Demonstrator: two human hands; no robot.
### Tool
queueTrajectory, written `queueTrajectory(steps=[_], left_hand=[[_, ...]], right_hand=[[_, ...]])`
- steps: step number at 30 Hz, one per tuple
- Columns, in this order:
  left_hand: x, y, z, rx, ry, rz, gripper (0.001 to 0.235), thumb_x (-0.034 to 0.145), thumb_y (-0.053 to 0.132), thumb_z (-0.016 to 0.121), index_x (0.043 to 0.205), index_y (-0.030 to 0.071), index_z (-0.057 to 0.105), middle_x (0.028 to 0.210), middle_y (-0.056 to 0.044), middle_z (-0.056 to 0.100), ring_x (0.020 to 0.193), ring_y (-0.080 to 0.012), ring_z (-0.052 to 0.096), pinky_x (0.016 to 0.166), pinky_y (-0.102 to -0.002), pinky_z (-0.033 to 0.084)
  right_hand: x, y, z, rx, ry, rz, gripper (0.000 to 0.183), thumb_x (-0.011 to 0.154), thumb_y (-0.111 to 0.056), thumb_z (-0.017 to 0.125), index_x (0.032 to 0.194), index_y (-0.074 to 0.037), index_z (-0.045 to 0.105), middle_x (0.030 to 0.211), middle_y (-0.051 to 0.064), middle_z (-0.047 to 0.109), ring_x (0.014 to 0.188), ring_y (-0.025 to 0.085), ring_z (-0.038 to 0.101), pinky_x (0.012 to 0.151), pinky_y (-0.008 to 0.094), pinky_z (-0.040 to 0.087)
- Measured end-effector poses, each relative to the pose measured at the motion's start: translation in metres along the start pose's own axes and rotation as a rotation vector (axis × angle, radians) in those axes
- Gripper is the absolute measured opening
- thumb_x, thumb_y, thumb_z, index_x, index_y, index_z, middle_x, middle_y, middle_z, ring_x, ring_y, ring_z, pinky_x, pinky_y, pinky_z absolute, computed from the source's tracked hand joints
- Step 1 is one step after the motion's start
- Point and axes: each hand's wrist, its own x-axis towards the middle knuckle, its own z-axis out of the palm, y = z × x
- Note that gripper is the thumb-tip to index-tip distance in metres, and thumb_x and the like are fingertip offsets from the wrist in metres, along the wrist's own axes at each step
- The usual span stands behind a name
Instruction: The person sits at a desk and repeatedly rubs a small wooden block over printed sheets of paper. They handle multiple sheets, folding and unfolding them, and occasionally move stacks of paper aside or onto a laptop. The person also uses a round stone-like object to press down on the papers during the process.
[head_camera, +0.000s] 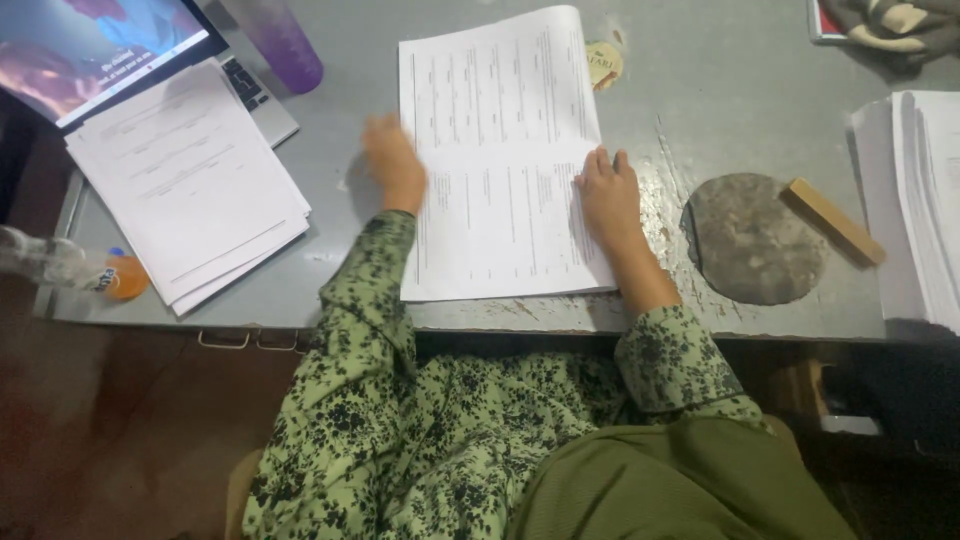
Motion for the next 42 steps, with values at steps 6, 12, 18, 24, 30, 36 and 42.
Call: queueTrajectory(steps=[6,12,18,24,30,36,42], left_hand=[[-0.099,0.063,0.058,-0.337,-0.167,1.000,0.030,0.108,0.003,0.048,0.137,0.001,0.057,0.148,-0.025,0.053,0.138,-0.0433,0.047,0.112,-0.054,0.039],[-0.128,0.134,0.062,0.282,-0.310,0.631,0.043,0.090,0.035,0.061,0.131,0.020,0.061,0.132,-0.009,0.047,0.110,-0.0410,0.055,0.076,-0.067,0.051],[-0.140,0.158,0.056,0.272,-0.416,0.441,0.048,0.093,0.037,0.055,0.134,0.013,0.059,0.140,-0.016,0.046,0.127,-0.0581,0.043,0.092,-0.082,0.038],[-0.152,0.158,0.051,0.299,-0.245,0.455,0.046,0.093,0.040,0.063,0.134,0.017,0.063,0.136,-0.013,0.054,0.126,-0.0555,0.047,0.092,-0.070,0.047],[-0.160,0.148,0.052,0.347,-0.331,0.483,0.066,0.101,0.056,0.059,0.153,0.016,0.046,0.150,-0.017,0.041,0.137,-0.0582,0.032,0.098,-0.077,0.039],[-0.178,0.125,0.043,0.264,-0.065,0.590,0.072,0.094,0.061,0.063,0.147,0.014,0.054,0.144,-0.019,0.048,0.135,-0.0578,0.038,0.101,-0.079,0.035],[-0.204,0.095,0.001,0.193,-0.109,0.682,0.070,0.097,0.059,0.057,0.148,0.011,0.052,0.145,-0.023,0.051,0.137,-0.0566,0.038,0.104,-0.077,0.032]], right_hand=[[0.002,0.003,0.017,-0.151,0.002,-0.091,0.039,0.092,-0.027,0.073,0.119,0.001,0.073,0.116,0.018,0.075,0.109,0.040,0.068,0.087,0.042,0.054],[-0.004,0.007,0.007,-0.111,-0.024,-0.093,0.045,0.090,-0.027,0.074,0.123,0.003,0.071,0.118,0.021,0.073,0.110,0.043,0.065,0.080,0.047,0.057],[-0.025,-0.004,-0.009,-0.103,-0.081,-0.036,0.045,0.100,-0.032,0.066,0.133,-0.002,0.069,0.133,0.018,0.069,0.132,0.043,0.053,0.097,0.061,0.045],[-0.070,-0.039,-0.068,0.043,-0.126,-0.080,0.041,0.102,-0.027,0.059,0.129,0.003,0.065,0.124,0.023,0.070,0.125,0.043,0.060,0.098,0.062,0.046],[-0.153,-0.085,-0.098,0.079,-0.146,-0.142,0.043,0.099,-0.029,0.058,0.126,0.002,0.067,0.123,0.025,0.069,0.123,0.042,0.060,0.105,0.057,0.043],[-0.170,-0.104,-0.174,0.214,-0.330,-0.090,0.042,0.100,-0.030,0.058,0.124,0.002,0.069,0.123,0.023,0.070,0.121,0.038,0.064,0.107,0.048,0.044],[-0.183,0.169,-0.090,-0.036,0.065,0.258,0.030,0.107,-0.011,0.064,0.130,0.007,0.070,0.127,0.028,0.067,0.120,0.046,0.059,0.107,0.053,0.042]])
